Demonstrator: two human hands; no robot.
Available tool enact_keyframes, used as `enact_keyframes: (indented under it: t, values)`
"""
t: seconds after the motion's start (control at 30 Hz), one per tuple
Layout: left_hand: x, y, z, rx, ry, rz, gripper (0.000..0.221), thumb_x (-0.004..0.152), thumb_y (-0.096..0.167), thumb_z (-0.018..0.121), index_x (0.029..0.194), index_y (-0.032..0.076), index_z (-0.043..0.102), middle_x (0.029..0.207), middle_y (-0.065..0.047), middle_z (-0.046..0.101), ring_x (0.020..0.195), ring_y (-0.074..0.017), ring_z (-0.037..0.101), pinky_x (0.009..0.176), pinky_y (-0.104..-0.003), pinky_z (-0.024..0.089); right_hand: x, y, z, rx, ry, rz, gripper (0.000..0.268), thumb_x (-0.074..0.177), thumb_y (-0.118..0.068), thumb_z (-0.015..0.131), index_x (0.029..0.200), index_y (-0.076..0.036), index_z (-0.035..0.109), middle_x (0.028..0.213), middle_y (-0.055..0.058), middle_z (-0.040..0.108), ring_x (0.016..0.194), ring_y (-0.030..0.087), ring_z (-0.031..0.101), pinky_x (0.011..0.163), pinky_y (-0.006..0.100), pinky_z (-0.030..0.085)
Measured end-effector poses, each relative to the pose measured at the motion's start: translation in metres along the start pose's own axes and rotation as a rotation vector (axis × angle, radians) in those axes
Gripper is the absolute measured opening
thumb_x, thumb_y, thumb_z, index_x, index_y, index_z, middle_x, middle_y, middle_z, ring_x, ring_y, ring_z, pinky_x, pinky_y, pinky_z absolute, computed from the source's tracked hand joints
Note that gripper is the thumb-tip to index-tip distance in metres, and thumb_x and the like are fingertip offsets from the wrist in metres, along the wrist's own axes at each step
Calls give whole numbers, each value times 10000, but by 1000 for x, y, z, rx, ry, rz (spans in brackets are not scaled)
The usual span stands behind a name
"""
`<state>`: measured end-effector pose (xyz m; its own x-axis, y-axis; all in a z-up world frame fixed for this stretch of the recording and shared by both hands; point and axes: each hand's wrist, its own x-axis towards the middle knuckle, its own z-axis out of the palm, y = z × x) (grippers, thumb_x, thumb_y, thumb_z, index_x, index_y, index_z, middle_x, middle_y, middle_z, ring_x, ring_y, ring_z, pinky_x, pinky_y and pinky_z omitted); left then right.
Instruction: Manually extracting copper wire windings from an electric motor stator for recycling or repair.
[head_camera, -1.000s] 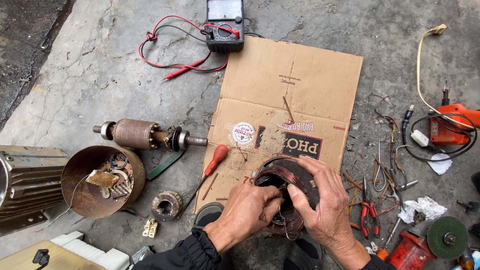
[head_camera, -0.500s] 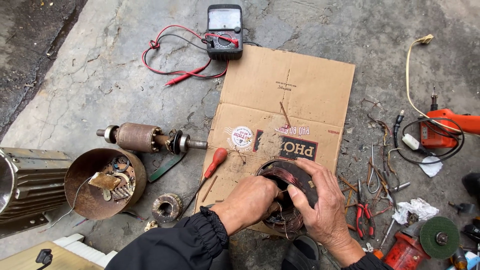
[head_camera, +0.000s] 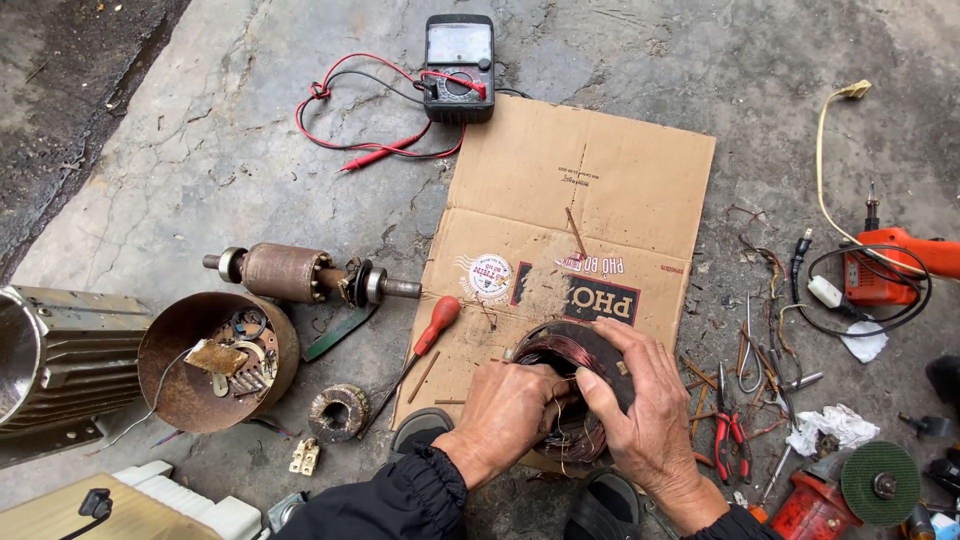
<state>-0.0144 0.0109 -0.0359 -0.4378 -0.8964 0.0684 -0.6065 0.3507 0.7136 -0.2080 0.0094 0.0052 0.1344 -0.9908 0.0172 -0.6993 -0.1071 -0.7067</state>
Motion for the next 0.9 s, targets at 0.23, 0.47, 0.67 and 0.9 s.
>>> enact_keyframes:
  t: [0.23,0.47,0.67,0.9]
  values:
    - [-6,15,-21,-355,6,-153,81,901,73,788,950,75,852,785,-41,804,524,-192,620,526,-346,509,-2,2,-2,27,14,52,553,919,-316,653,1402,-46,671,1470,115,711,1351,282,655,1165,430,470]
    - [-3,25,-13,-614,-27,-708,214,936,225,812,1102,154,927,731,45,826,563,-41,583,520,-235,480,0,-3,-1,28,15,30,560,928,-325,631,1393,-15,665,1467,151,709,1362,302,661,1172,444,472]
    - [4,34,-15,-726,-32,-823,254,977,254,778,1173,202,930,806,70,857,625,-26,637,574,-210,502,-2,0,-2,25,7,40,569,926,-340,620,1394,-20,664,1470,146,707,1364,300,654,1173,441,466]
    - [0,26,1,-1271,153,-916,265,978,115,822,1174,-46,900,869,-103,819,459,-86,521,388,-202,407,-1,3,-3,32,3,34,558,927,-335,635,1401,-43,663,1478,119,704,1360,282,654,1172,430,465]
